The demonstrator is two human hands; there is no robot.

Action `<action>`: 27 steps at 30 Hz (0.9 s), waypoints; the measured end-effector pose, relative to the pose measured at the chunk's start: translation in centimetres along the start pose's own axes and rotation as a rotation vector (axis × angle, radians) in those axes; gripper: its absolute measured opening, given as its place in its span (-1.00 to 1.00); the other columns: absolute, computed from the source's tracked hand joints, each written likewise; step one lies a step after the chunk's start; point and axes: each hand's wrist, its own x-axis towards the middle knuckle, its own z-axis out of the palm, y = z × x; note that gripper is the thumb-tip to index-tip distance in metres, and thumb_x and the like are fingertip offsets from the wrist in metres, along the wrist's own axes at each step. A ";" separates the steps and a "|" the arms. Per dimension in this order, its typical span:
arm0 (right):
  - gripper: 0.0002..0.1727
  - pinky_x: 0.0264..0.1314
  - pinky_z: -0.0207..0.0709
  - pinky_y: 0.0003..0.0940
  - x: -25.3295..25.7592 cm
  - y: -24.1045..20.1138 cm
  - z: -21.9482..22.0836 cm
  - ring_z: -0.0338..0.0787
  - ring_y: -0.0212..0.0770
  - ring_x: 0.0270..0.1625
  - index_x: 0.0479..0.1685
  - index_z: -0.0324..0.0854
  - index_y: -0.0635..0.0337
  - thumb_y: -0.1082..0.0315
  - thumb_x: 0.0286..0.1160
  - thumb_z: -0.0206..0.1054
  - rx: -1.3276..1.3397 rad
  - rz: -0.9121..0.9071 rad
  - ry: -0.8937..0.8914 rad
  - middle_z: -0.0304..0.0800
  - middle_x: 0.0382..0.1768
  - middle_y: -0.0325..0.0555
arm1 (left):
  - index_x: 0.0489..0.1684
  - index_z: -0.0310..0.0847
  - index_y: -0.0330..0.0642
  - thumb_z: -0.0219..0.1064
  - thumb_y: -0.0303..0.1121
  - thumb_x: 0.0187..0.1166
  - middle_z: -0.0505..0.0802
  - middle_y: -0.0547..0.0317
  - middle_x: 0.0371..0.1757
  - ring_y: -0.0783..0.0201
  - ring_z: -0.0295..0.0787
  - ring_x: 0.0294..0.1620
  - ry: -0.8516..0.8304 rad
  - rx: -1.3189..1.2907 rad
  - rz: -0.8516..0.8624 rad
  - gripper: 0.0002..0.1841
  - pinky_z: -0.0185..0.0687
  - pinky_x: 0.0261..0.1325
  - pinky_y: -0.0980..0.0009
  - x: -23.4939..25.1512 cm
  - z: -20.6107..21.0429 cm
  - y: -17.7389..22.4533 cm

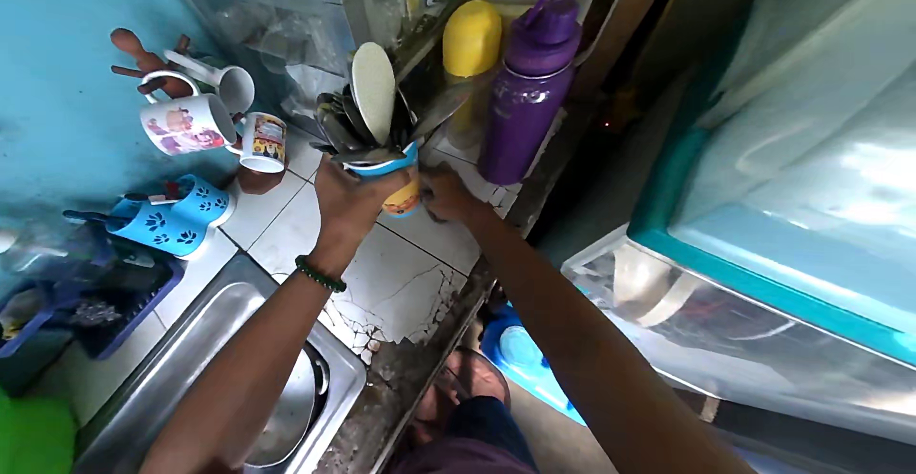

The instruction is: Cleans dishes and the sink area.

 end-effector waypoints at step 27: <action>-0.50 0.42 0.37 0.48 -11.0 -0.8 0.0 0.48 0.58 0.51 0.48 0.56 0.44 0.52 0.52 0.33 -0.068 0.257 0.418 0.49 0.55 0.45 | 0.71 0.02 -0.54 0.78 -0.24 0.16 0.32 -0.55 0.64 -0.30 0.34 0.64 0.081 0.360 -0.280 0.14 0.37 0.64 0.05 3.1 11.2 -5.0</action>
